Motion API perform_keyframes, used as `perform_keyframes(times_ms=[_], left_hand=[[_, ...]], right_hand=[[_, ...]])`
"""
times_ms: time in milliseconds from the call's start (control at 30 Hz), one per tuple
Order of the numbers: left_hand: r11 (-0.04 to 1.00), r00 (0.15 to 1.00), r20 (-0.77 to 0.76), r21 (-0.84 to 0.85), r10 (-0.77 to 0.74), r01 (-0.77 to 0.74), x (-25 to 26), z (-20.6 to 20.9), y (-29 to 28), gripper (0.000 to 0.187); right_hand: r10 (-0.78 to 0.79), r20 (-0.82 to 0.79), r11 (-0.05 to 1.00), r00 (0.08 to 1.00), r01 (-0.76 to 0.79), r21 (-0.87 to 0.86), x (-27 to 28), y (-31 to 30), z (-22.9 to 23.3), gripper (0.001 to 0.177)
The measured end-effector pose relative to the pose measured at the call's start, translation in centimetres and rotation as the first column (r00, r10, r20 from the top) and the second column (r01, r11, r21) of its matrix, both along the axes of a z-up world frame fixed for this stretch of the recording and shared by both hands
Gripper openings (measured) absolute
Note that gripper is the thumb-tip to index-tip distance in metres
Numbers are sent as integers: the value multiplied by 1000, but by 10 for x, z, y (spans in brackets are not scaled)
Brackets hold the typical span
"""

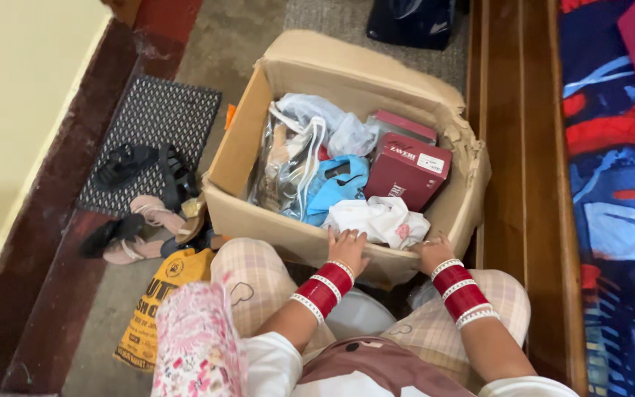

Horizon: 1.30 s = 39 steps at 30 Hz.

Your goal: The person sits on the floor and sorts through a cardboard box containing various shoes and shoe boxes. They pick up individual shoes, inspect them, and place them on the floor or back into the box.

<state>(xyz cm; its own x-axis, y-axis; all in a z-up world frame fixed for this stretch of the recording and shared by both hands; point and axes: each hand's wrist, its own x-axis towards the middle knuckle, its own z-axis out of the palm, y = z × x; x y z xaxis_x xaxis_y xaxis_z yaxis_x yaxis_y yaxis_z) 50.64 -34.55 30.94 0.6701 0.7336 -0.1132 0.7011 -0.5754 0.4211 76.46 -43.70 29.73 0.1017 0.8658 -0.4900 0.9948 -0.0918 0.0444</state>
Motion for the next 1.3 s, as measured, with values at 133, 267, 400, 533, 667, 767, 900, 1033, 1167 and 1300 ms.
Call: perform_keyframes(times_ms=[133,267,400,533,667,767,900,1033,1167,1300], left_hand=[[995,995,12,5,102,-102,-23,3,10,67],[985,988,-17,73,156,-155,-48,-4,19,74],[993,985,-127,13,120,-119,-59,5,16,96],[997,975,-209,1,75,-76,-58,17,21,110],[997,956,-290,-59,39,-58,-55,24,26,116],[1000,957,-290,-7,17,-20,-57,21,27,115],[995,968,-245,-62,58,-75,-46,14,26,105],[996,972,-231,-61,47,-63,-44,13,33,98],[998,972,-230,-26,52,-59,-51,8,25,103],[997,960,-279,-59,35,-54,-52,8,28,100]], right_hand=[[-15,-80,976,997,33,216,-28,2,12,84],[65,-206,969,976,-13,248,-68,25,2,78],[-41,-388,998,921,57,32,-86,52,-19,66],[91,-329,990,940,-50,130,-88,69,-36,49],[66,-403,990,913,-9,144,-84,68,-35,51],[22,-439,995,898,25,101,-80,70,-30,53],[-62,-459,996,887,82,24,-86,66,-27,58],[-9,-414,997,910,38,62,-85,68,-24,62],[-22,-341,992,940,62,106,-95,64,-6,71],[25,-267,736,963,163,657,-114,62,42,85]])
